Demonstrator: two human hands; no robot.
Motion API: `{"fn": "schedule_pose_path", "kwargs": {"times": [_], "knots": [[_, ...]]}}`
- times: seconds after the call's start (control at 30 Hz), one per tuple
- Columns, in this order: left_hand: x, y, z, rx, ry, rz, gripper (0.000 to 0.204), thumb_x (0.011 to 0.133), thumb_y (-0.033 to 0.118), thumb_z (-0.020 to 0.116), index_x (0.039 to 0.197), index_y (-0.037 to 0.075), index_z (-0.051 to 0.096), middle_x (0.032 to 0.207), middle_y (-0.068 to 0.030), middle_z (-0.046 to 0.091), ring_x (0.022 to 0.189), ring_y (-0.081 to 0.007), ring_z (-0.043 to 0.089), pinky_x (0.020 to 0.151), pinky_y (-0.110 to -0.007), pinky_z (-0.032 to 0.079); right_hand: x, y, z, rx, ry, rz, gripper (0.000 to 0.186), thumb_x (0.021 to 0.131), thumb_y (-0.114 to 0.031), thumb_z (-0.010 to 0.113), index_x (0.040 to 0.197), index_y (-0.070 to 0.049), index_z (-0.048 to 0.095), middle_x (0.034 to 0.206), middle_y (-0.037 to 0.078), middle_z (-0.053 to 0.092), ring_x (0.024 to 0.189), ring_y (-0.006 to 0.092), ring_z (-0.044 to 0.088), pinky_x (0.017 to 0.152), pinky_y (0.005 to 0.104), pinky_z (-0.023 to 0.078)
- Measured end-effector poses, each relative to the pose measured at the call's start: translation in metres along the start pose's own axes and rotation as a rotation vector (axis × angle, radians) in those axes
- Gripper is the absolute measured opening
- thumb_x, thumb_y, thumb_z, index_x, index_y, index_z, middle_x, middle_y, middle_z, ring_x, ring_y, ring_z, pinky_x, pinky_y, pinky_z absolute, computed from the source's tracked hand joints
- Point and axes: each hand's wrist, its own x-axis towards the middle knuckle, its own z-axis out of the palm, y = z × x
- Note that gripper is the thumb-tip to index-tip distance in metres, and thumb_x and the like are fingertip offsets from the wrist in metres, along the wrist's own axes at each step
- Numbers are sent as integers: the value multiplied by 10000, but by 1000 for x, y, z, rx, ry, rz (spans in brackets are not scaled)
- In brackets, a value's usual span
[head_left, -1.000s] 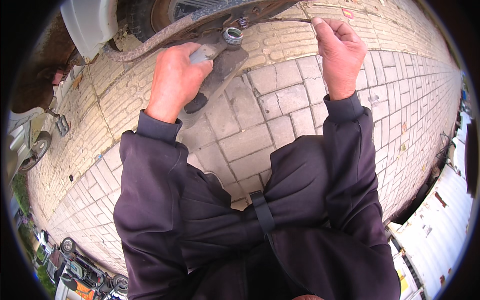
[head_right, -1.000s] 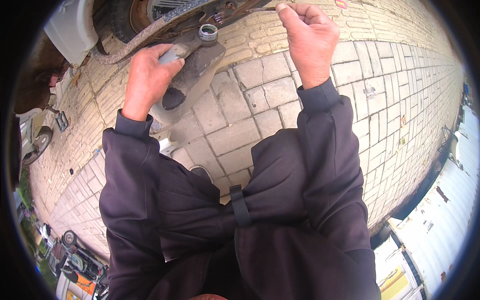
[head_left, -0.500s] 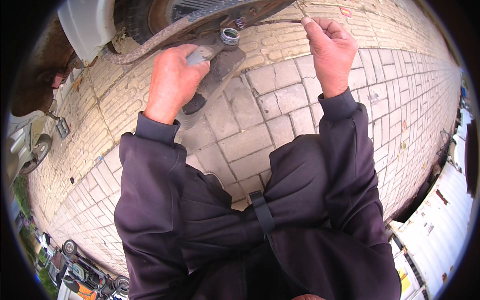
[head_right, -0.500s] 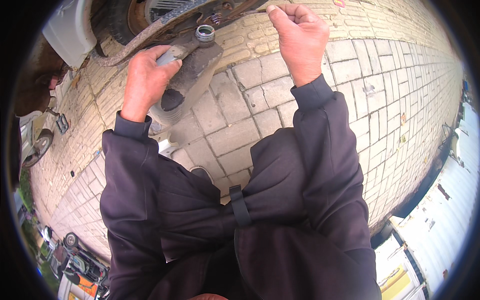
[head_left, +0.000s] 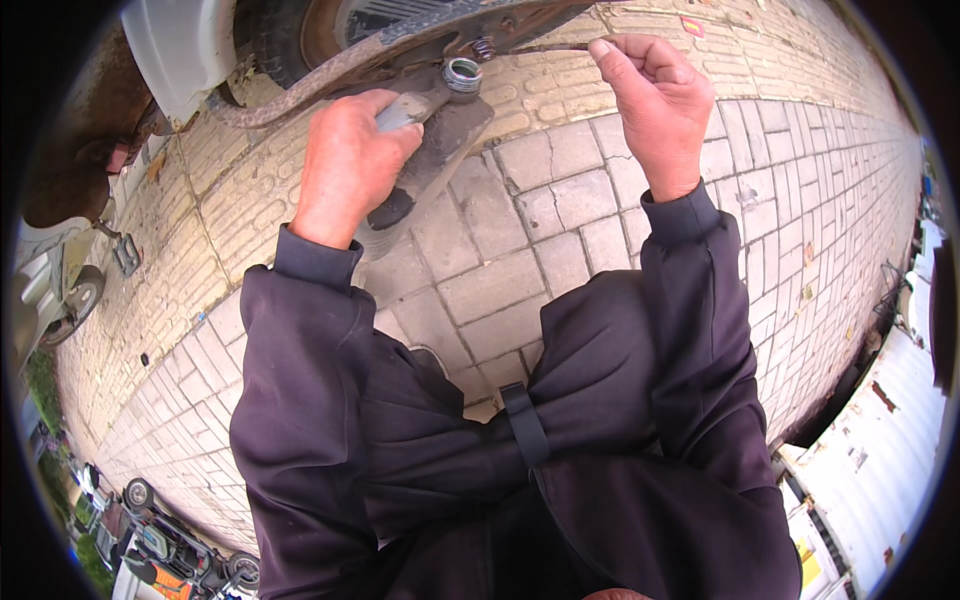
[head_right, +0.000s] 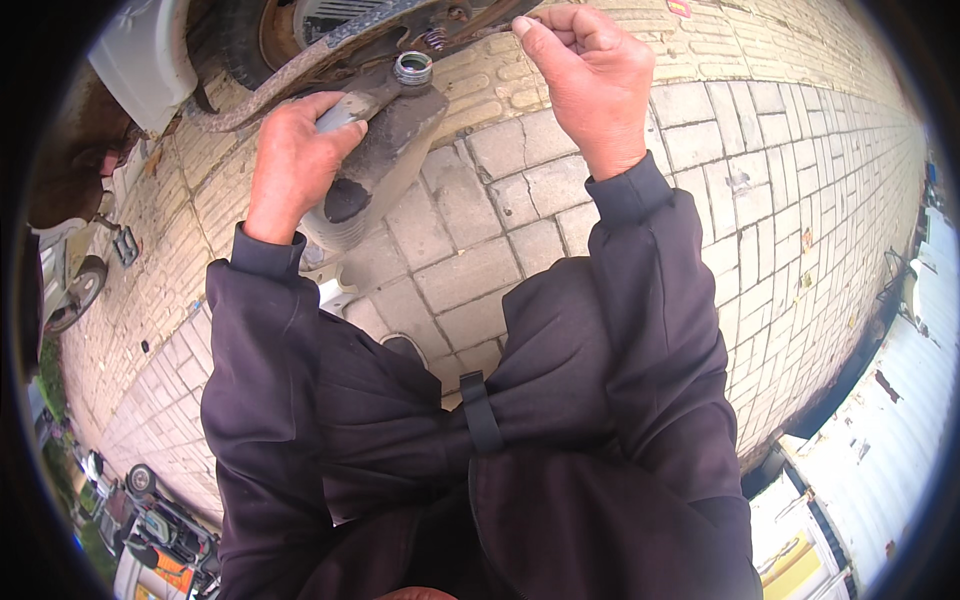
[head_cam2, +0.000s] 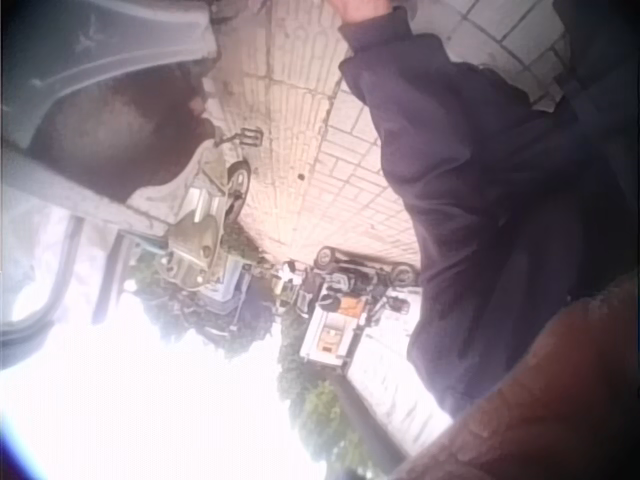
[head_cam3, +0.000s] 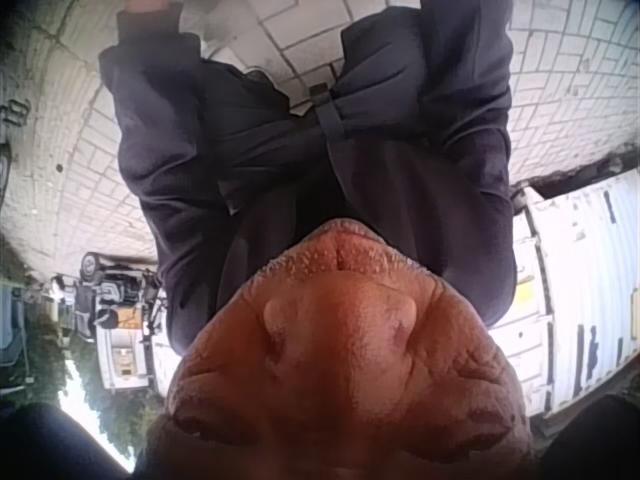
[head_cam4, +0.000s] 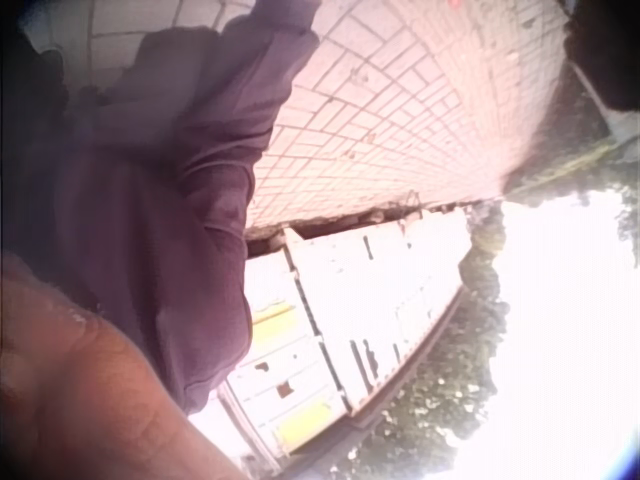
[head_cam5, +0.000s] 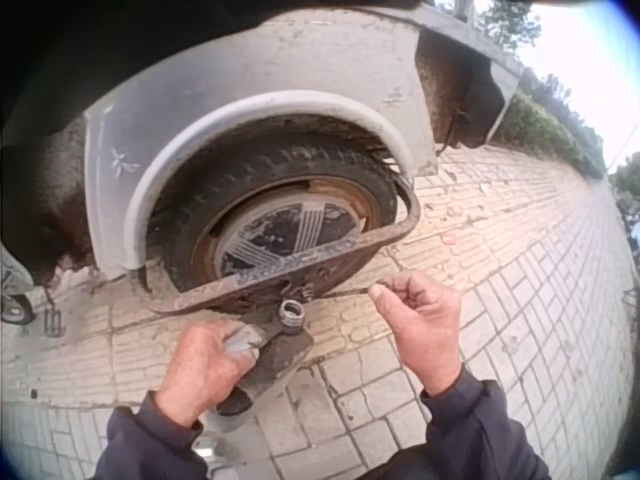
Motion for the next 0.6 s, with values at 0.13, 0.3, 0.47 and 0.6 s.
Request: {"fn": "schedule_pose_path", "kwargs": {"times": [0.13,0.3,0.47,0.6], "knots": [[0,1,-2,12,-6,0,369,838,199,766,1138,-14,785,963,-269,762,905,-435,740,822,-452,571,-3,-10,0,-228,-66,-136,141,971,-94,840,1058,13,810,819,-39,713,725,14,586,659,191,480],[1,-1,0,-19,0,2,378,838,195,763,1150,-18,785,973,-272,766,914,-430,748,833,-448,574,-4,-18,-1,-282,-91,-172,136,969,-92,840,1053,11,811,822,-28,731,738,15,609,683,195,508],[0,-2,0,-17,6,4,383,836,190,764,1157,-19,785,981,-276,766,926,-430,751,845,-446,578,-3,-19,-3,-266,-95,-155,130,964,-90,845,1039,11,812,815,-22,735,738,18,624,683,190,517],[0,-2,0,-8,5,8,382,837,188,767,1156,-21,785,986,-278,767,934,-432,753,848,-449,579,-3,-19,-4,-314,-108,-164,123,966,-89,841,1033,10,813,817,-21,739,735,17,626,674,190,518]]}}
